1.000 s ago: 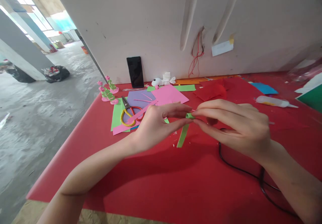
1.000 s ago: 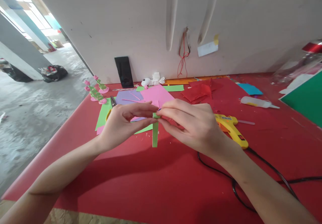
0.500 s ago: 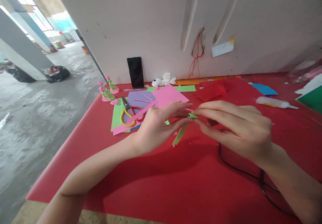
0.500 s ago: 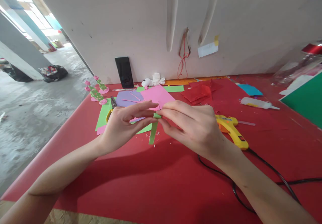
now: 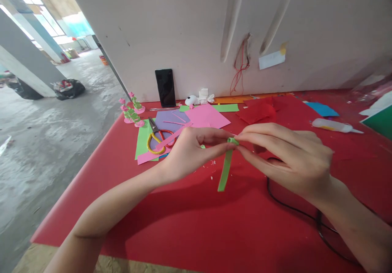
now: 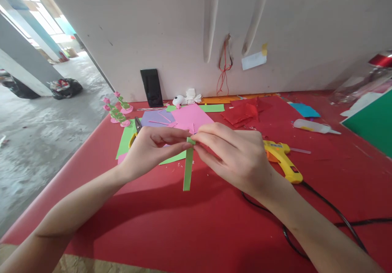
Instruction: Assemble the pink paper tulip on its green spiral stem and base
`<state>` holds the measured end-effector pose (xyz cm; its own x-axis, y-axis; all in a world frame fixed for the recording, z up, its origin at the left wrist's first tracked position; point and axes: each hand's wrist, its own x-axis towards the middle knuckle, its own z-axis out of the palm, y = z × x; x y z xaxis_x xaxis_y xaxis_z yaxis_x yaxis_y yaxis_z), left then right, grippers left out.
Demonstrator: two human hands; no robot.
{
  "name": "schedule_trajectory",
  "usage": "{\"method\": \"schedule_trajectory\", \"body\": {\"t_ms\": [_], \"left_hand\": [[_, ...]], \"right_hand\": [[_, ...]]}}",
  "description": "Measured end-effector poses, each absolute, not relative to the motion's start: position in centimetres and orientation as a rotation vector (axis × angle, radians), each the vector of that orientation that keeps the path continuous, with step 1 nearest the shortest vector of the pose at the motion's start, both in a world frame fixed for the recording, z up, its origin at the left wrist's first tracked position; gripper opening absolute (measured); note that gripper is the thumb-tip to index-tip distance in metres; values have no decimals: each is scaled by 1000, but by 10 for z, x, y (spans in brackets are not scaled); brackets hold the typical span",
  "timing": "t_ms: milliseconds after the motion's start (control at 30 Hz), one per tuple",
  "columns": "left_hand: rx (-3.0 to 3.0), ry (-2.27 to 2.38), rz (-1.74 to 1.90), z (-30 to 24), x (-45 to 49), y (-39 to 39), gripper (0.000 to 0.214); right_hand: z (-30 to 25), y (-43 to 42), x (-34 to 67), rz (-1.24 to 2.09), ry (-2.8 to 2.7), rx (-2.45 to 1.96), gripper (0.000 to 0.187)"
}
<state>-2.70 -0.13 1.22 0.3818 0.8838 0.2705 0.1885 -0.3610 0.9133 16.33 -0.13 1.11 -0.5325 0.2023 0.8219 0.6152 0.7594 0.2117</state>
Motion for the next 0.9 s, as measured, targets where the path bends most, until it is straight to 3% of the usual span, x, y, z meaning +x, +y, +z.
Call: {"method": "schedule_trajectory", "body": {"t_ms": [267,533,733,900], "left_hand": [[1747,946,1000,13,-27,-1,22],[1888,939,1051,12,-28,-2,14],[1899,931,1056,11,-29,-2,16],[1835,920,1026,13,-28,-3,20]], "right_hand": [[13,2,164,-591,-2115,-548,14],[14,0,164,-672,-2103,-548,14],[13,3,169,-482,-2151,-575,12],[16,2,170,-539,-2180,-550,13]]}}
